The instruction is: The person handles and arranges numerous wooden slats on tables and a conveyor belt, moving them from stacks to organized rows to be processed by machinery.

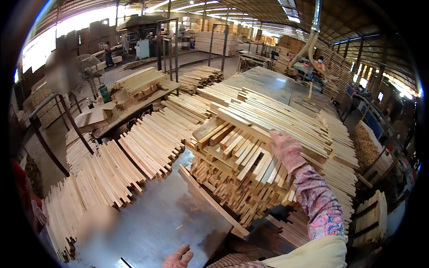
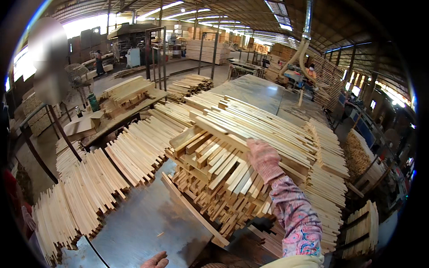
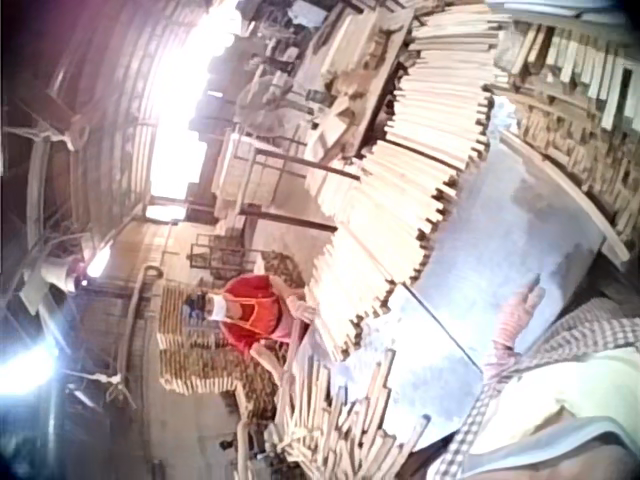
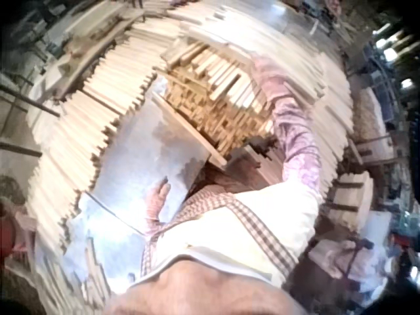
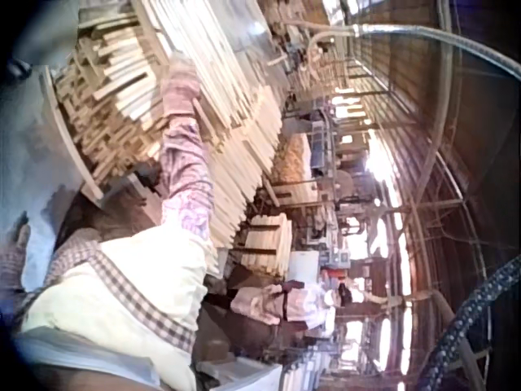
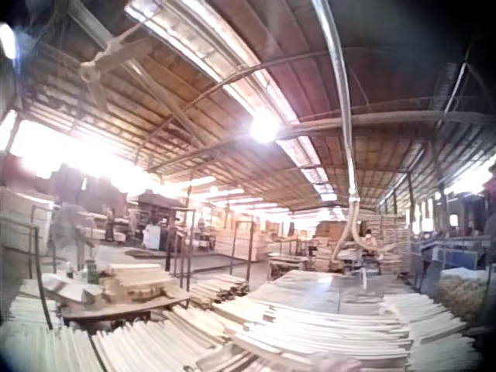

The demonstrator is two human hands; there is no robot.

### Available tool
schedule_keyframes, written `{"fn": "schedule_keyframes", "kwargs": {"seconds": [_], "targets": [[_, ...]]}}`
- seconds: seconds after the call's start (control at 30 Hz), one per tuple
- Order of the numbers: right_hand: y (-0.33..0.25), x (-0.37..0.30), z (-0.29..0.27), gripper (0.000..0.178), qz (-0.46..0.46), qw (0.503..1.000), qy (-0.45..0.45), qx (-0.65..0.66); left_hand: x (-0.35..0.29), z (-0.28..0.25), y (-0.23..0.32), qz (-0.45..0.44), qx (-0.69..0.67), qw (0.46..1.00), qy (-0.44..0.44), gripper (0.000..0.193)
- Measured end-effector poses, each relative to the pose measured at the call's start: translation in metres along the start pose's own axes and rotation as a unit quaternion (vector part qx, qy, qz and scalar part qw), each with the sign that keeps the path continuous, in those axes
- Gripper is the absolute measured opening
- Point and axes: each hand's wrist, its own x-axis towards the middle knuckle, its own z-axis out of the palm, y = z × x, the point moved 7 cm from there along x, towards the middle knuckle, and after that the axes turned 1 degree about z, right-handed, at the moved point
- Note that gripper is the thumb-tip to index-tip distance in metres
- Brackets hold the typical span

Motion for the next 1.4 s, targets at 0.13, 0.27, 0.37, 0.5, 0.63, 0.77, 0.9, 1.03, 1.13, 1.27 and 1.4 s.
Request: {"fn": "schedule_keyframes", "kwargs": {"seconds": [0.13, 0.27, 0.37, 0.5, 0.63, 0.77, 0.9, 1.03, 1.13, 1.27, 1.4], "targets": [[0.006, -0.01, 0.024, 0.064, -0.052, 0.901, 0.253, -0.347, 0.007, -0.001, -0.004, -0.051, 0.019, 0.998, 0.006, 0.06], [0.022, 0.007, 0.055, 0.066, -0.08, 0.926, 0.231, -0.287, -0.003, -0.006, -0.027, -0.11, 0.017, 0.994, 0.01, 0.064], [0.02, -0.001, 0.036, 0.069, -0.038, 0.988, 0.129, -0.076, -0.017, -0.018, -0.055, -0.115, -0.035, 0.992, 0.041, 0.066], [-0.057, -0.055, -0.05, 0.073, -0.039, 0.987, -0.01, 0.157, -0.035, -0.064, -0.111, -0.13, -0.09, 0.97, 0.183, 0.075], [-0.201, -0.081, -0.1, 0.074, -0.092, 0.825, -0.15, 0.537, -0.066, -0.143, -0.178, -0.221, -0.042, 0.916, 0.331, 0.094], [-0.388, -0.074, -0.022, 0.088, -0.193, 0.731, -0.314, 0.574, -0.074, -0.226, -0.231, -0.29, -0.044, 0.867, 0.402, 0.107], [-0.562, -0.07, 0.106, 0.102, -0.275, 0.753, -0.423, 0.423, -0.051, -0.299, -0.26, -0.283, -0.014, 0.838, 0.466, 0.114], [-0.686, -0.072, 0.171, 0.113, -0.312, 0.787, -0.389, 0.364, -0.006, -0.342, -0.292, -0.316, -0.02, 0.841, 0.439, 0.124], [-0.745, -0.087, 0.194, 0.115, -0.26, 0.863, -0.367, 0.233, 0.029, -0.357, -0.303, -0.366, 0.07, 0.831, 0.412, 0.11], [-0.773, -0.093, 0.196, 0.12, -0.203, 0.903, -0.363, 0.106, 0.053, -0.356, -0.312, -0.443, 0.127, 0.807, 0.369, 0.087], [-0.776, -0.095, 0.19, 0.117, -0.185, 0.897, -0.371, 0.153, 0.056, -0.355, -0.31, -0.445, 0.114, 0.794, 0.397, 0.088]]}}
